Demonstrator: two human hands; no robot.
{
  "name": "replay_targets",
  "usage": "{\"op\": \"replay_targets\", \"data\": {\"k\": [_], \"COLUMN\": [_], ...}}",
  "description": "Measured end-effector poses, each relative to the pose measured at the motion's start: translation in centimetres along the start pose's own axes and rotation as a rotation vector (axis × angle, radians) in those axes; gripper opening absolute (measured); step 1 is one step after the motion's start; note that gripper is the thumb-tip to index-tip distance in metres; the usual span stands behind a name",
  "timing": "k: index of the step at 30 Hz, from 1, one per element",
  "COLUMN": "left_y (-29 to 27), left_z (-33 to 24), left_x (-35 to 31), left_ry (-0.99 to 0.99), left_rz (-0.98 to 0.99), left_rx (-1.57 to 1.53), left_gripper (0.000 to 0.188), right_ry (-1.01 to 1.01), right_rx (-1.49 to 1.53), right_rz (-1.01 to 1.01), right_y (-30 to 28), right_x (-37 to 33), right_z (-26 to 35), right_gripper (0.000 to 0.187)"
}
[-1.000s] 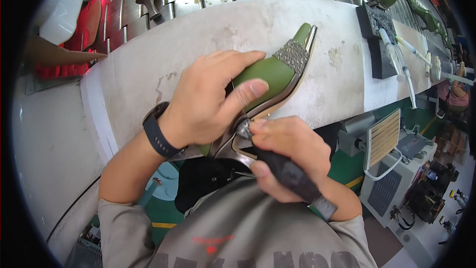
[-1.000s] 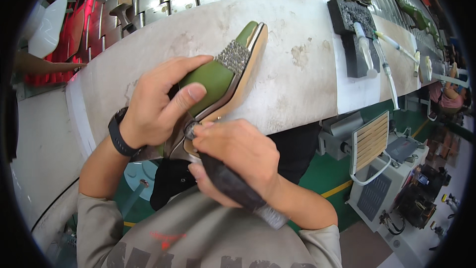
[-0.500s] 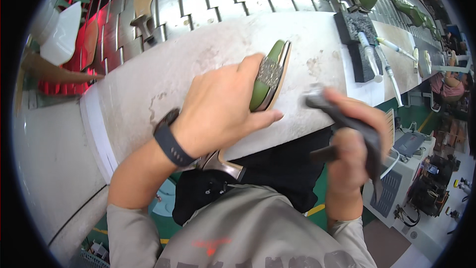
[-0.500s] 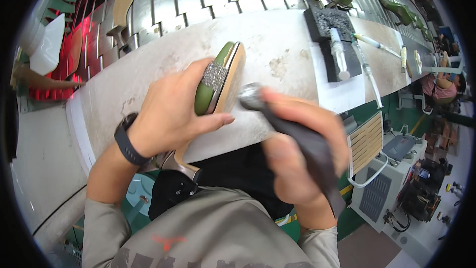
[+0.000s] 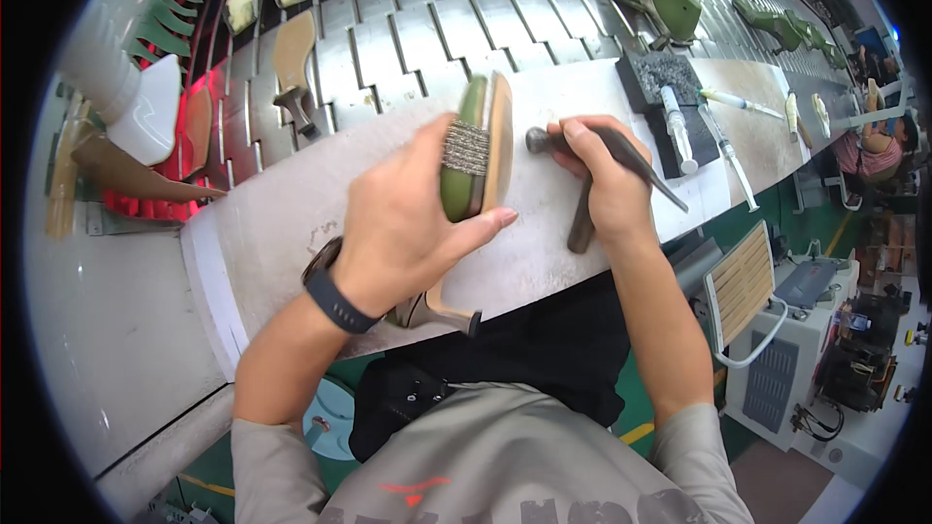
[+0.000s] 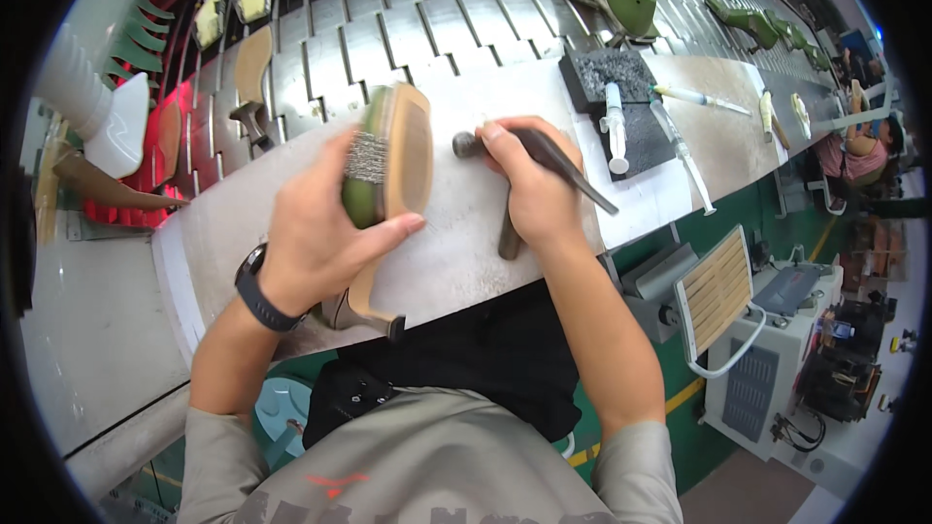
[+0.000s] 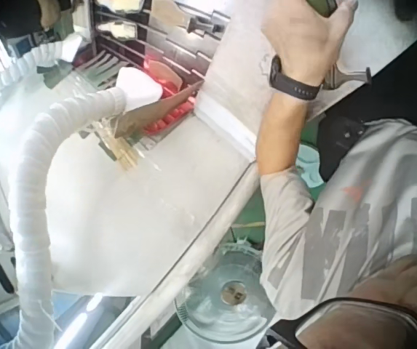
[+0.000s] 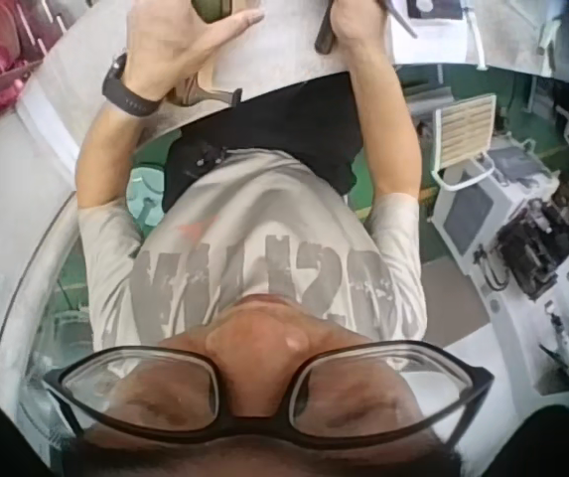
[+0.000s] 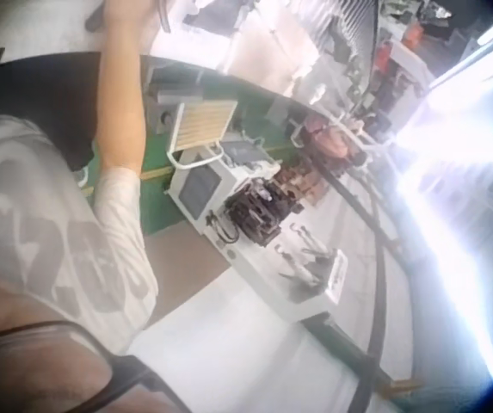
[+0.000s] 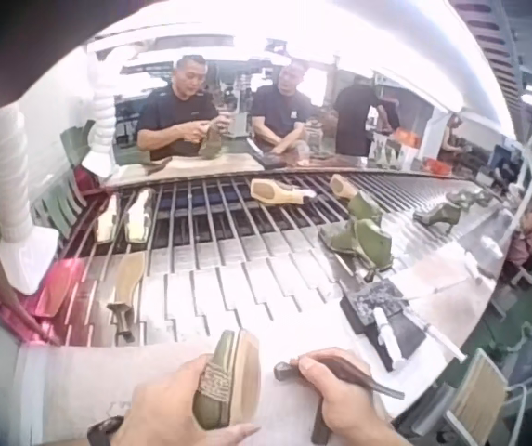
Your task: The person attaches a heel to a green high-heeled shoe by hand and using a hammer. They first place a base piece on the bottom of the shoe, then press the heel onto the shoe, and finally use a hammer to secure the edges and base of the heel.
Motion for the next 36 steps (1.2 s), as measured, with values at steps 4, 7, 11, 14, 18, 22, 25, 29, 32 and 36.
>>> {"op": "replay_targets", "data": {"k": [4,7,11,14,18,22,25,29,32,36], "left_y": [-6.4,-7.1,-6.2,-5.7,-4.5,-4.2,-4.3,-3.5,-3.5,-2.9], "left_z": [-2.8,-4.3,-5.4,-6.5,-7.0,-7.0,-7.0,-7.0,-7.0,-5.9], "left_x": [-0.5,-0.9,-2.0,-2.3,-2.9,-3.3,-3.9,-4.7,-6.4,-10.3], "left_ry": [0.161,0.371,0.333,0.342,0.304,0.368,0.417,0.502,0.492,0.508], "left_rz": [-0.219,-0.016,-0.075,-0.151,-0.172,-0.233,-0.249,-0.337,-0.334,-0.291], "left_rx": [-0.375,-0.418,-0.358,-0.312,-0.263,-0.261,-0.284,-0.285,-0.247,-0.144], "left_gripper": [0.097,0.083,0.074,0.071,0.072,0.074,0.073,0.072,0.069,0.078], "right_ry": [-0.026,0.064,-0.336,-0.572,-0.476,-0.374,-0.22,-0.214,-0.107,0.159], "right_rx": [-0.085,-0.012,-0.143,0.198,-0.121,-0.105,-0.062,-0.189,-0.175,-0.013], "right_rz": [0.021,0.071,0.231,0.366,0.647,0.597,0.405,0.404,0.404,0.409], "right_y": [-0.3,0.3,1.2,1.6,2.0,2.4,3.3,4.0,4.2,4.4], "right_x": [-2.8,-4.1,-9.5,-13.7,-14.4,-13.7,-13.5,-12.8,-13.3,-15.9], "right_z": [0.6,1.4,8.2,12.6,16.0,17.1,17.7,19.3,19.5,18.0], "right_gripper": [0.019,0.018,0.02,0.029,0.046,0.046,0.05,0.047,0.044,0.047]}}
Point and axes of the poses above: each hand's wrist, its own x-axis towards the middle knuckle, its own y-axis out of the palm, z = x × y, the point moved 1 cm from there along x, towards the middle knuckle, and after that the axes turned 9 degrees about x, right-handed, at the moved point
